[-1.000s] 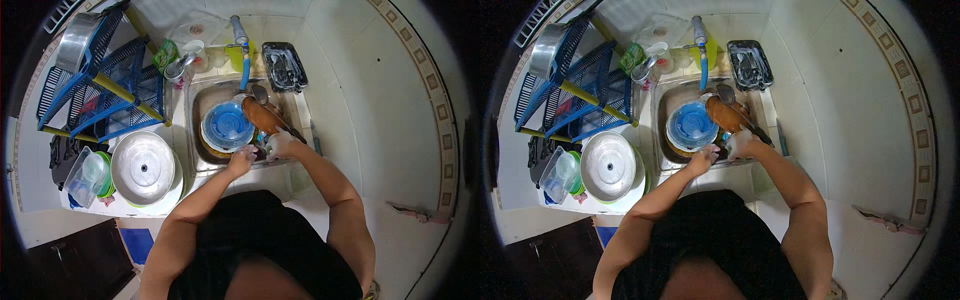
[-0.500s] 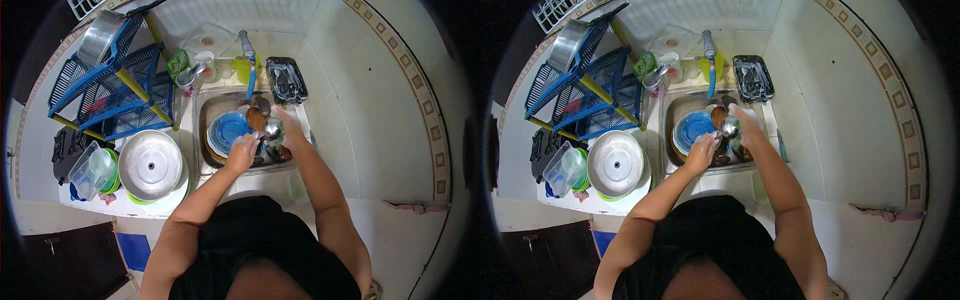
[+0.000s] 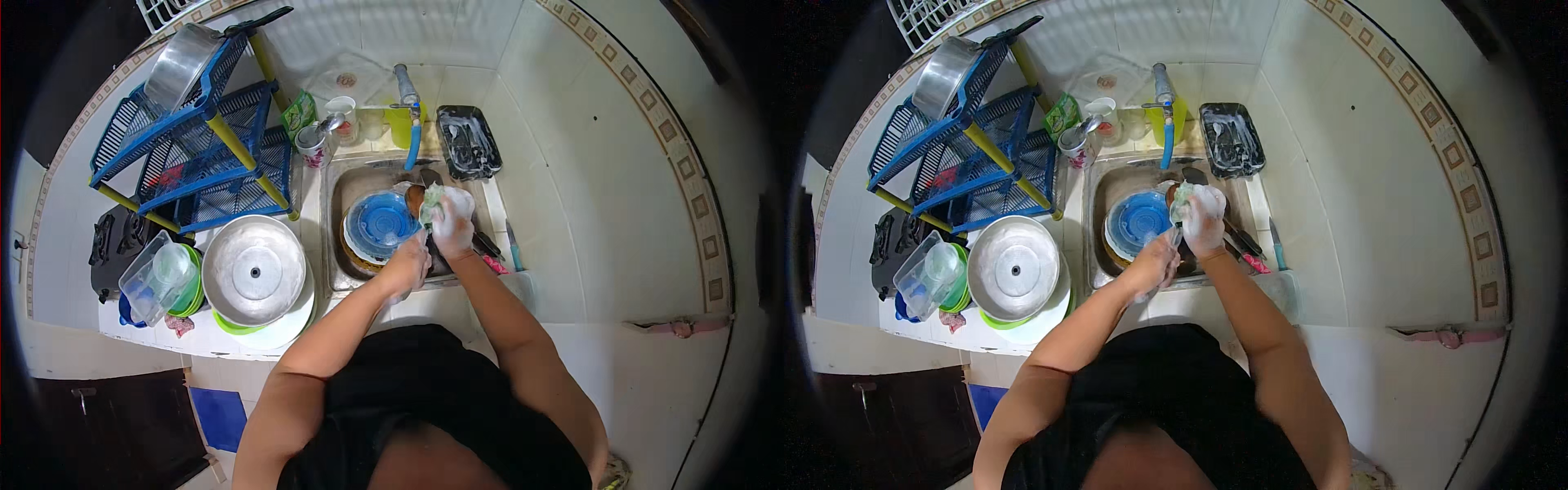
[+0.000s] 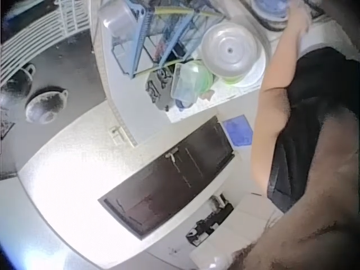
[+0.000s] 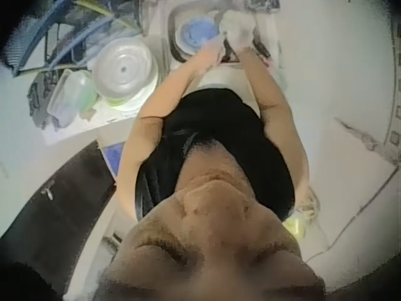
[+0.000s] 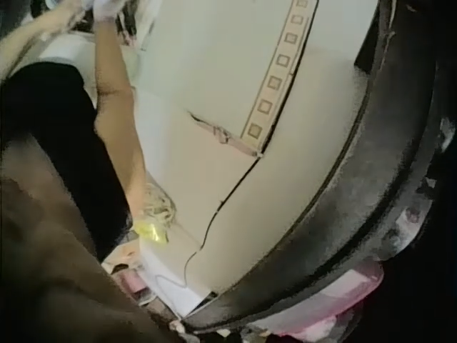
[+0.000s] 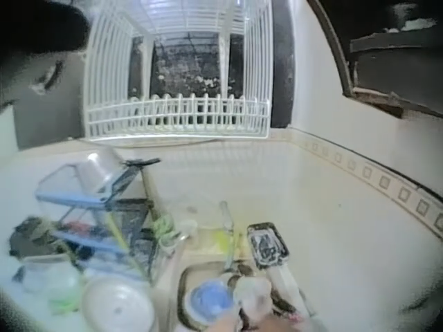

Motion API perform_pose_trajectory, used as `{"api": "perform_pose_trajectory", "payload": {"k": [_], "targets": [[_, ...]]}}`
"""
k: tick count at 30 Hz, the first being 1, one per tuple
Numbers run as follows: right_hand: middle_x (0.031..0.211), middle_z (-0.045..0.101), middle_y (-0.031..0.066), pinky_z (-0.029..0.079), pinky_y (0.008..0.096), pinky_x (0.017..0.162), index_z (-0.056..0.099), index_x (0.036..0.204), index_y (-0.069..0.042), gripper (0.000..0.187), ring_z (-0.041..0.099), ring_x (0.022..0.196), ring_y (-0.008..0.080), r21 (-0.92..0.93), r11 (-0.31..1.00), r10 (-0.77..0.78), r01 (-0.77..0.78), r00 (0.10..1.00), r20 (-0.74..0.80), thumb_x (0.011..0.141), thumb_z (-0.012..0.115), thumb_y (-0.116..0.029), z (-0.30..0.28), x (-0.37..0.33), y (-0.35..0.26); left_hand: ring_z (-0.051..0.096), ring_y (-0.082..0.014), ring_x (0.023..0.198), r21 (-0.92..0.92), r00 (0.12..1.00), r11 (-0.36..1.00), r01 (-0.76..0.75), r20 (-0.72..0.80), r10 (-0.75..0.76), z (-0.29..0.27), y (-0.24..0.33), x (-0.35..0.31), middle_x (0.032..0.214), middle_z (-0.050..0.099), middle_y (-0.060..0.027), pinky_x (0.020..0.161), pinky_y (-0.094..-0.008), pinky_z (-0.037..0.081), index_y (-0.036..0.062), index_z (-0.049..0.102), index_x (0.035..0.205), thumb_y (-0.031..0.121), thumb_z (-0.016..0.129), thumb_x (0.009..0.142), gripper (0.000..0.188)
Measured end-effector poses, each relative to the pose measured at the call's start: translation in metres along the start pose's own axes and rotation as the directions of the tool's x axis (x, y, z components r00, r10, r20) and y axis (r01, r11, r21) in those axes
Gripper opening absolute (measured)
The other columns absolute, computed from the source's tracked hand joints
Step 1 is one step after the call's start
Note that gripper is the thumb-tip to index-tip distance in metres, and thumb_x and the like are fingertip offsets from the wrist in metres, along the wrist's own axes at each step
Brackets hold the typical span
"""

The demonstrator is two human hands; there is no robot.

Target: Washing plates, bowls, and kitchen utensils in a sink using soap and a sponge.

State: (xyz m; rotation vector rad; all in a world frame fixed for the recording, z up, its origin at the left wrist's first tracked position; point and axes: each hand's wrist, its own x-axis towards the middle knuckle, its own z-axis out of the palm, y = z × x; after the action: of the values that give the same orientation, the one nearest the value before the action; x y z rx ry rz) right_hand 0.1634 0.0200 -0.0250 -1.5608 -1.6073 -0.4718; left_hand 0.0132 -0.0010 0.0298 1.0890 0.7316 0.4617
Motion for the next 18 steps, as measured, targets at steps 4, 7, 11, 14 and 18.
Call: {"api": "perform_pose_trajectory", "payload": {"k": [4,7,11,14,18], "targets": [[0.097,0.058,0.0159,0.046,0.0431,0.079,0.055,0.1,-0.009,0.024,0.053,0.094,0.0372,0.214,0.977,-0.017,-0.008,0.993,0.115,0.077,0.06,-0.014,0.008,-0.007,-0.017,0.035,-0.01,0.04,-0.11,0.998,0.992,0.056,-0.032,-0.06,-0.01,0.007,-0.003,0.062,0.042,-0.0005,0.033,-0.0232,0.027,0.0117,0.043,0.092,0.006,0.036,0.087,0.01],[0.092,0.059,0.0149,0.042,0.0413,0.086,0.061,0.089,-0.006,0.016,0.051,0.099,0.035,0.385,0.922,-0.126,0.042,0.973,0.194,0.073,0.061,-0.01,-0.012,-0.004,-0.02,0.036,-0.0089,0.041,-0.128,0.993,0.986,0.107,-0.037,-0.112,-0.021,0.001,-0.006,0.062,0.042,0.0003,0.034,-0.022,0.027,0.0126,0.043,0.095,0.006,0.039,0.087,0.012],[0.088,0.059,0.0142,0.039,0.0437,0.083,0.059,0.077,-0.003,0.017,0.053,0.09,0.0339,0.242,0.959,-0.181,0.145,0.975,0.132,0.061,0.059,-0.005,0.001,0.015,0.008,0.037,-0.0064,0.043,-0.257,0.981,0.951,0.174,-0.042,-0.191,-0.018,-0.008,-0.004,0.062,0.042,0.0015,0.035,-0.0205,0.027,0.0128,0.044,0.1,0.007,0.038,0.087,0.015],[0.095,0.06,0.0161,0.04,0.0436,0.087,0.061,0.089,-0.003,0.021,0.052,0.097,0.0362,0.142,0.988,-0.075,0.066,0.995,0.061,0.069,0.058,-0.007,0.012,0.0,-0.009,0.036,-0.0075,0.041,-0.123,0.998,0.99,0.068,-0.005,-0.069,-0.02,0.007,-0.005,0.059,0.041,0.0014,0.035,-0.0207,0.027,0.013,0.043,0.093,0.01,0.038,0.088,0.007],[0.101,0.059,0.016,0.043,0.0399,0.087,0.062,0.093,-0.006,0.023,0.052,0.103,0.0345,0.423,0.905,-0.088,-0.049,0.951,0.297,0.071,0.058,-0.004,-0.011,-0.007,-0.014,0.032,-0.0102,0.034,-0.12,0.99,0.988,0.101,-0.089,-0.112,-0.024,0.0,-0.004,0.054,0.041,-0.0007,0.032,-0.0244,0.025,0.0106,0.043,0.085,0.016,0.039,0.089,0.007]]}}
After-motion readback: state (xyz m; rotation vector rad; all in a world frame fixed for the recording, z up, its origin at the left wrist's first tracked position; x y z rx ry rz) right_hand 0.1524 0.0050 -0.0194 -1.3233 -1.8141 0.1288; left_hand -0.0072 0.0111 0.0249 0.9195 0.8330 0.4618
